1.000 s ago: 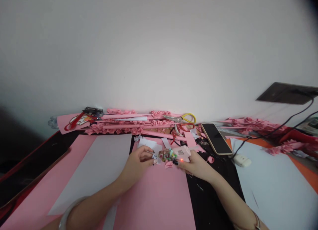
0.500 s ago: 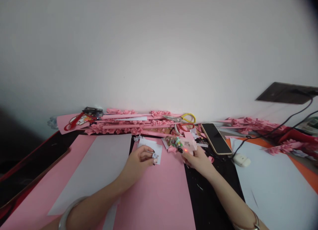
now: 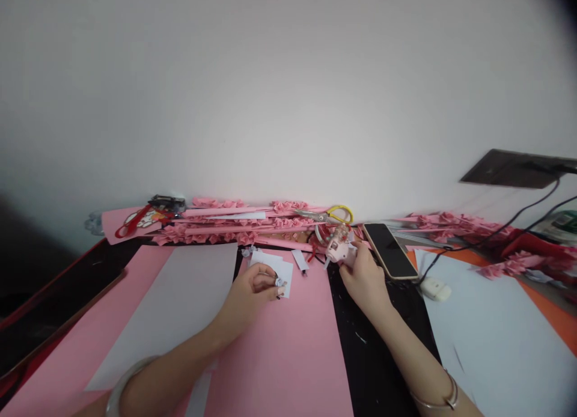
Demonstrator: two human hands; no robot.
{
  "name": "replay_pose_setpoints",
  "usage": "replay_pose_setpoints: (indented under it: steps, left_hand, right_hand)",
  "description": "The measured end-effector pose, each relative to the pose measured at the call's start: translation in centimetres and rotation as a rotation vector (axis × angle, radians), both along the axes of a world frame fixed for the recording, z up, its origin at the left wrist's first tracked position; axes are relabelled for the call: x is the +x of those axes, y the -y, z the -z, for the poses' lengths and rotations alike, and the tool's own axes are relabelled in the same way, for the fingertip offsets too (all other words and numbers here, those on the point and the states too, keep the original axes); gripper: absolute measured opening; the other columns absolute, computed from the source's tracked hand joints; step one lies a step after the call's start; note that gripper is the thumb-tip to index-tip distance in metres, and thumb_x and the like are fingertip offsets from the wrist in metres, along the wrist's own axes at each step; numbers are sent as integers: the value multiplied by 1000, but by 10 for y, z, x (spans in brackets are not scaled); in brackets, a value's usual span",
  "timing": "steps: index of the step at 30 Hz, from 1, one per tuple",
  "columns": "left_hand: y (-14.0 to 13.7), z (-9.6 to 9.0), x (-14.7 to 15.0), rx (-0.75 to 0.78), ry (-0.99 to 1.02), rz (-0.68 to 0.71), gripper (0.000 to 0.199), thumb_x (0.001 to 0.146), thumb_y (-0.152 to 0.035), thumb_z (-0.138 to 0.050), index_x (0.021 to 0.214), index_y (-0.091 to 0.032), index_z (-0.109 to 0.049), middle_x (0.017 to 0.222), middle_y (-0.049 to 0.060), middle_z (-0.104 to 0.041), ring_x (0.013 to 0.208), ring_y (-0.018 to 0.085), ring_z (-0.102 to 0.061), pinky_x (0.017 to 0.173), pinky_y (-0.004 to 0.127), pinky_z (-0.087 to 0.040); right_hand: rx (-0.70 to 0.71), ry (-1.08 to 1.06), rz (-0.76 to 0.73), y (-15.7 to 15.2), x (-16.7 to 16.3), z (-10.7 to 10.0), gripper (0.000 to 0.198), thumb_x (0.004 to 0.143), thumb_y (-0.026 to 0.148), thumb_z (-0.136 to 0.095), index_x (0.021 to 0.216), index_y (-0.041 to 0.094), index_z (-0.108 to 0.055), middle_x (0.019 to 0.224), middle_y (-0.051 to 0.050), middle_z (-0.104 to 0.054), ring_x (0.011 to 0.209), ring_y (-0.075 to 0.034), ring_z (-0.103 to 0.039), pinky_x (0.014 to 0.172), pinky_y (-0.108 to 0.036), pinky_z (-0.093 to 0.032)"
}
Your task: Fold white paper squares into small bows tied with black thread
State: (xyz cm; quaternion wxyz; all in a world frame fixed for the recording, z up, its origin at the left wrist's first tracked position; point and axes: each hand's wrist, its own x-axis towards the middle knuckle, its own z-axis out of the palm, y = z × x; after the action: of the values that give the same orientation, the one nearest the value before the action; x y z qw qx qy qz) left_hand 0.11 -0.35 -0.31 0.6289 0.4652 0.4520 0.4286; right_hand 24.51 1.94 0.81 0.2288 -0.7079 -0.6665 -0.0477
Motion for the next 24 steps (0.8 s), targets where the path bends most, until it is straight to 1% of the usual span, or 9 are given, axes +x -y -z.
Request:
replay_pose_setpoints:
  steps: [4,7,9,11,13,16,19,20,24]
  left_hand:
    - [0,3,-1,5,-21,8,23,64,-19,-69,78,-19,-50,72,-1,-66,64,13,-61,58,22,-42]
    - [0,5,-1,-3,-24,21,24,64,-19,-69,78,-19,-51,73,-1,-66,64,12,-61,57,21,-41]
    - [0,6,-1,-1,-21,33,24,64,-20,-70,78,-19,-50,72,-1,-65,64,12,-61,57,21,-41]
    - [1,5,-1,3,-27,38,25,64,-21,-70,78,-19,-50,70,-1,-66,64,13,-62,57,22,-41]
    - [1,5,0,2,-25,46,27,62,-21,-71,77,-19,-49,68,-1,-66,64,14,-62,60,23,-42]
    - [1,5,1,-1,5,82,27,61,-19,-72,74,-19,-48,67,-2,-66,64,14,-62,61,24,-43]
    - [3,3,2,9,17,132,26,61,-16,-71,73,-19,-48,64,-3,-64,61,12,-60,59,22,-41]
    - [3,3,2,11,14,144,26,61,-15,-71,72,-19,-48,63,-4,-64,60,11,-59,58,22,-41]
    - [5,-2,3,-5,-3,174,27,60,-13,-71,71,-20,-47,62,-3,-64,58,12,-60,58,22,-41]
  right_hand:
    - [-23,111,97,1,-3,3,44,77,22,-46,119,10,-38,105,-18,-55,94,-34,-52,70,-44,-42]
    - [-19,145,103,2,-5,2,45,75,23,-49,117,11,-42,102,-18,-53,92,-35,-50,69,-44,-42]
    - [48,122,91,3,-5,-1,47,74,23,-51,118,13,-42,108,-18,-49,96,-35,-47,72,-46,-42]
    - [156,56,40,4,-6,-6,49,73,24,-53,120,15,-40,117,-17,-44,103,-36,-43,78,-50,-40]
    - [260,-39,-92,7,-10,-11,45,75,22,-52,119,17,-42,121,-16,-40,111,-34,-39,88,-51,-35]
    - [273,-199,-409,17,-19,-17,34,78,16,-49,112,20,-48,116,-12,-45,113,-28,-40,95,-45,-33]
    - [186,-292,-661,29,-32,-17,32,76,14,-51,107,21,-51,112,-11,-46,109,-25,-44,93,-41,-36]
    - [139,-319,-714,33,-36,-17,33,75,12,-52,106,21,-51,111,-10,-46,107,-24,-45,92,-40,-37]
    - [0,-397,-826,42,-48,-16,34,70,7,-53,101,21,-53,109,-8,-47,105,-23,-46,91,-38,-38]
